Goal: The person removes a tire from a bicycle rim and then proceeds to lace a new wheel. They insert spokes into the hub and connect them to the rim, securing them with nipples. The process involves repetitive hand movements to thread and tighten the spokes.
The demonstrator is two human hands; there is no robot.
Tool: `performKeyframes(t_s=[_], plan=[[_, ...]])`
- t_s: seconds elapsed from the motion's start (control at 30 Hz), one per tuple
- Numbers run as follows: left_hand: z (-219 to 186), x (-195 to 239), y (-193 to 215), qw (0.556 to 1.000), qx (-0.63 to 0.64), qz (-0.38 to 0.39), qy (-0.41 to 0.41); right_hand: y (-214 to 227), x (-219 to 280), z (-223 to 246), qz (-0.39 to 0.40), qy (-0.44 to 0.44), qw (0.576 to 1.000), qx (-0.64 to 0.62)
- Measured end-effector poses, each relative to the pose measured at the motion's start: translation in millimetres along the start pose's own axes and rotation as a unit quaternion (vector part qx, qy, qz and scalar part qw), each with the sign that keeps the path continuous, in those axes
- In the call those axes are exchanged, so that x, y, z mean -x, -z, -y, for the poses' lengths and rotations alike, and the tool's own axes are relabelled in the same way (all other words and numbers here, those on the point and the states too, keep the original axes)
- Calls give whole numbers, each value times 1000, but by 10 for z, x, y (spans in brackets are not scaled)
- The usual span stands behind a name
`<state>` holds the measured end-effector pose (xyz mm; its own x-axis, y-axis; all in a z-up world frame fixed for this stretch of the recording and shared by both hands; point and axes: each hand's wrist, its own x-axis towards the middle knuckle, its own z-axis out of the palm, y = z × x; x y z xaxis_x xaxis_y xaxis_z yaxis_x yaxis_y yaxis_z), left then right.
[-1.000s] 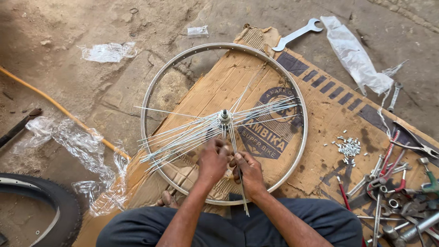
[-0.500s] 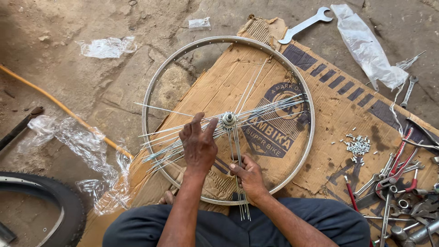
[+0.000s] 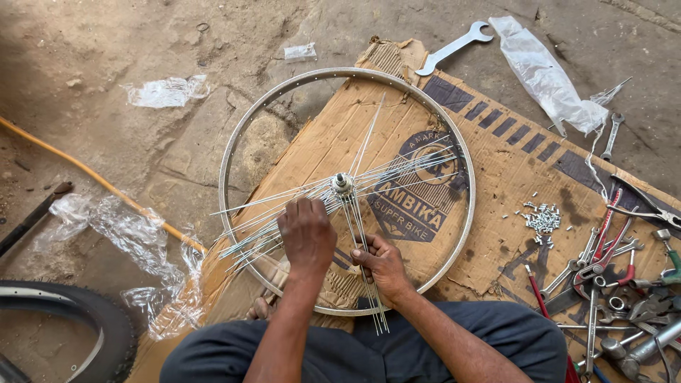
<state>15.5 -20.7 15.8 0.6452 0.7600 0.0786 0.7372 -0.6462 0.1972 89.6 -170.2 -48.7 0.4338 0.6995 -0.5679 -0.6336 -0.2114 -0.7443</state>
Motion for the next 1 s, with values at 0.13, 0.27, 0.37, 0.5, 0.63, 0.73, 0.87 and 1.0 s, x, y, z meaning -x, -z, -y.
performKeyframes(t_s=[0.13,0.27,0.37,0.5,0.63,0.73,0.87,1.0], plan=[[-143,171,-96,907,264,204,258,46,-58,-58,-13,-43,995,-86],[-164,252,-306,908,361,66,203,137,-157,-89,-25,-45,995,-82],[-201,223,-291,905,340,117,228,164,-245,-75,-38,-10,999,2],[-243,183,-131,904,316,154,245,207,-239,49,-63,107,969,216],[-262,160,-44,904,315,152,247,209,-161,136,-110,285,853,423],[-264,162,-29,915,302,134,231,220,-206,92,-88,268,877,390],[-273,158,10,921,292,113,233,198,-243,45,-18,-4,996,85],[-262,180,-21,906,328,104,247,106,-143,87,41,-68,995,-53]])
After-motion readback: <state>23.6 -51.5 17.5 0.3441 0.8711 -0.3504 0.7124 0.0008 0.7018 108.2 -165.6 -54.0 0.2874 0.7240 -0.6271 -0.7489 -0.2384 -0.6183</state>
